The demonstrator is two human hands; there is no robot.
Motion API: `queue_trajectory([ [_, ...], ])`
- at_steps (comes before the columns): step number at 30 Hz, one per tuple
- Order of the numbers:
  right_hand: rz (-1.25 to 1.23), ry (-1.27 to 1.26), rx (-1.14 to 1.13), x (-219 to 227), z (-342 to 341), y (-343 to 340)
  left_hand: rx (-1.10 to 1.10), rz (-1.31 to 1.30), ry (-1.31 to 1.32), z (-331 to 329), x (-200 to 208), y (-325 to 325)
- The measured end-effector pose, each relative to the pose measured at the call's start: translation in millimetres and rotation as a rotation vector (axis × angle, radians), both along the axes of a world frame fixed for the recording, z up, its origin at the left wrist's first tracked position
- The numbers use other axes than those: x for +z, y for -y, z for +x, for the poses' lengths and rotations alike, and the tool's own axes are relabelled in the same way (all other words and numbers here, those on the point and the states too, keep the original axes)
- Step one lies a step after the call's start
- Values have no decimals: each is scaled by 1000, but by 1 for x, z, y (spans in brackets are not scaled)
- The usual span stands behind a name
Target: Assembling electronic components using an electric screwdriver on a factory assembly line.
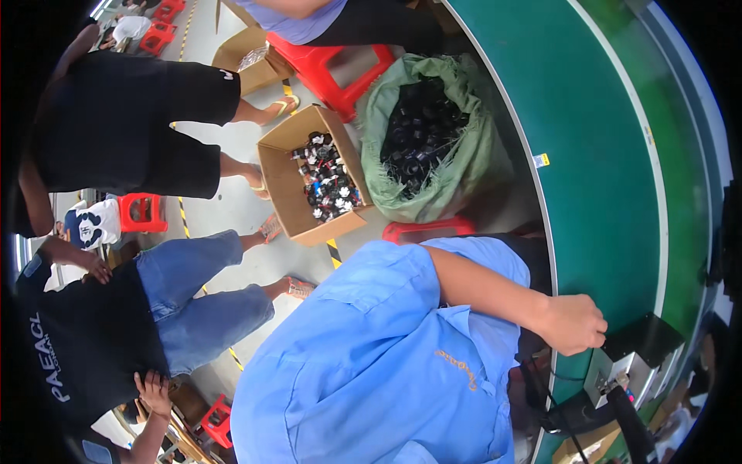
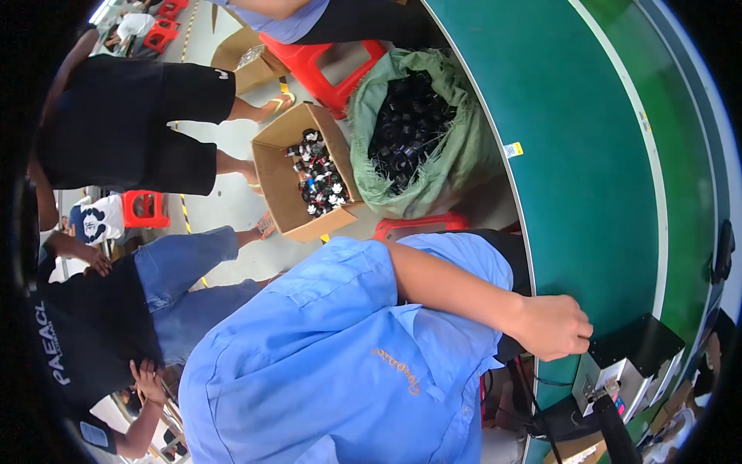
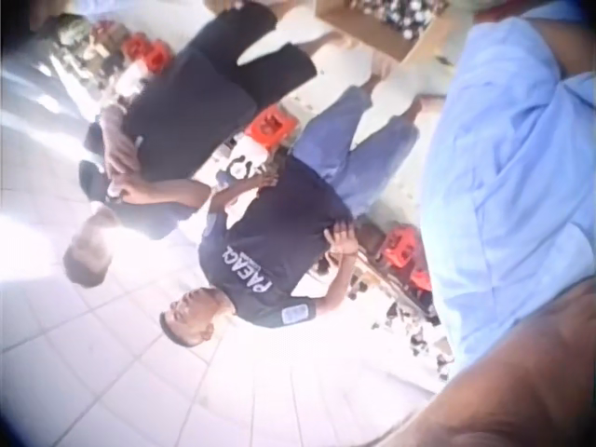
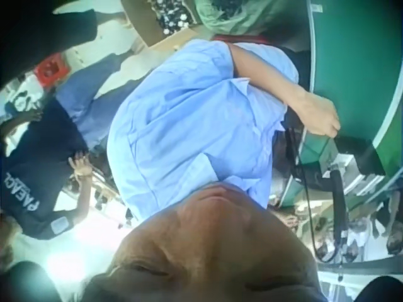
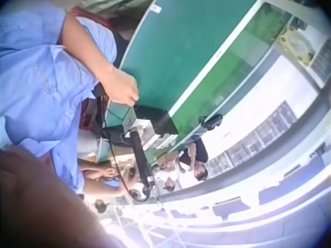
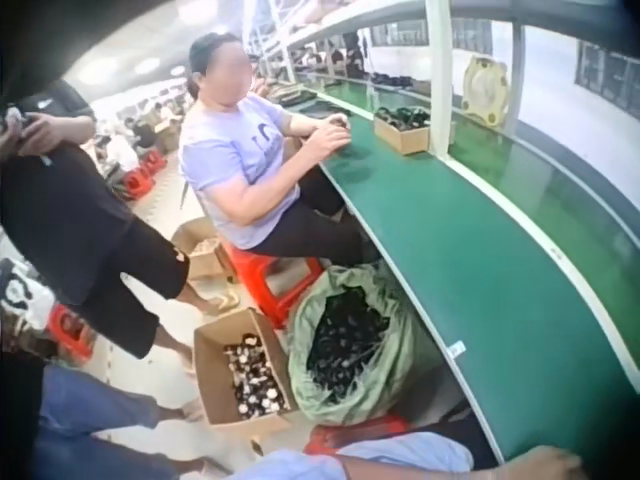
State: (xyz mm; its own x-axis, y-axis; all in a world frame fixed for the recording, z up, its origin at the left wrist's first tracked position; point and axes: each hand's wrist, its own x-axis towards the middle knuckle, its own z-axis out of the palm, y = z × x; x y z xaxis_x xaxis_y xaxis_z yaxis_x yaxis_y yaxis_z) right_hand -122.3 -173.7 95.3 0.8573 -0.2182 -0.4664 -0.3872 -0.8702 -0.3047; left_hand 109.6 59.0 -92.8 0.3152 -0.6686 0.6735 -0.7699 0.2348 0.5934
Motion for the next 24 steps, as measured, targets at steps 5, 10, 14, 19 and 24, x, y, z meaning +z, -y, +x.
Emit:
queue_trajectory([
  [5,-31,-64,-59,47,-41,-61,38,-267,-254,-8,13,-7],
  [10,-49,-103,-118,81,-64,-122,-56,-290,-416,-16,23,-29],
  [14,22,-61,-125,79,-25,-180,-30,-304,-516,0,36,-48],
  [19,102,343,94,19,89,-208,52,-74,-849,44,34,-86],
  [24,-46,649,-33,-29,162,-197,7,28,-1070,69,34,-81],
])
